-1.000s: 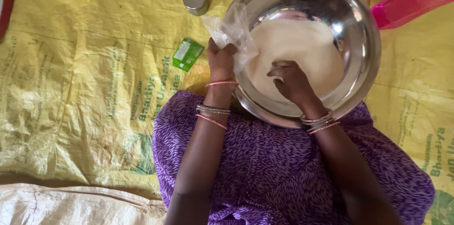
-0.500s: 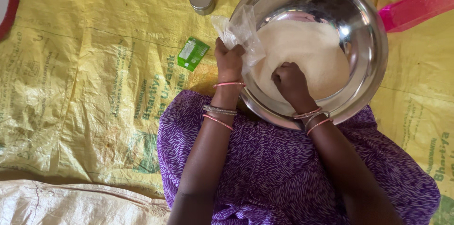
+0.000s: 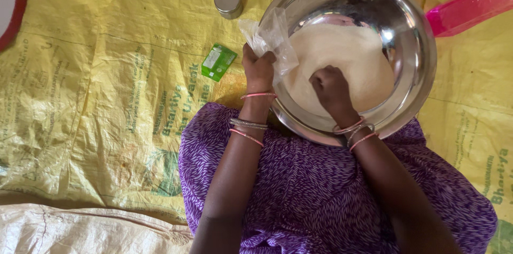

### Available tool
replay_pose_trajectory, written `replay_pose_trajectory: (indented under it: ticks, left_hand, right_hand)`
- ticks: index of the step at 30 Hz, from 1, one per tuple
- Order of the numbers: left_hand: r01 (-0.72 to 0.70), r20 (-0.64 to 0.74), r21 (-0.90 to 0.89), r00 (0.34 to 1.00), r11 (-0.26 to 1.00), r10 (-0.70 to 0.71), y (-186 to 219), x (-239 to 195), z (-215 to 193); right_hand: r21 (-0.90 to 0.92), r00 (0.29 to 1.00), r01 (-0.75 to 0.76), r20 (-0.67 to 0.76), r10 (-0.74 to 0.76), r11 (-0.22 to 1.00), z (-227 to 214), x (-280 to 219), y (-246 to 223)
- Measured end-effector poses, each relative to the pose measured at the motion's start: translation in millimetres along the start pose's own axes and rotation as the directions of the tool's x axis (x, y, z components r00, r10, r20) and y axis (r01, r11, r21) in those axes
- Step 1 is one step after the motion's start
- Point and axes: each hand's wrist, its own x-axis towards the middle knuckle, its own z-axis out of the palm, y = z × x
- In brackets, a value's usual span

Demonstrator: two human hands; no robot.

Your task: The person empties a plastic bag containing a white dough-like substance into a metal bowl. They then knead and mix the dough by hand inside the bowl, repeatedly pressing and folding it.

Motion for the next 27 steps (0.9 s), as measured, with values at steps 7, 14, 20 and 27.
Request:
replay_pose_trajectory:
  ticks: [7,14,20,27]
  left_hand:
    - [0.002,-0.038,0.081,0.999,0.997,0.001,-2.5,2.0,1.5]
    - [0.035,-0.086,0.137,0.996,0.990,-0.023,9.7,0.9,1.4]
    - [0.051,-0.077,0.124,0.996,0.991,-0.042,20.2,-5.4,2.1]
    - [0.011,-0.084,0.058,0.996,0.998,-0.006,17.5,-1.2,-0.1]
  right_hand:
    - [0.721,0.749,-0.606,0.377,0.544,0.335,-16.9,-5.1,30.5]
    - [0.825,0.714,-0.565,0.504,0.486,-0.025,-47.0,1.3,31.9]
    - [0.847,0.746,-0.532,0.469,0.472,-0.002,-57.7,3.3,20.9]
    - [0.843,0.789,-0.496,0.337,0.513,0.208,-53.7,1.8,18.7]
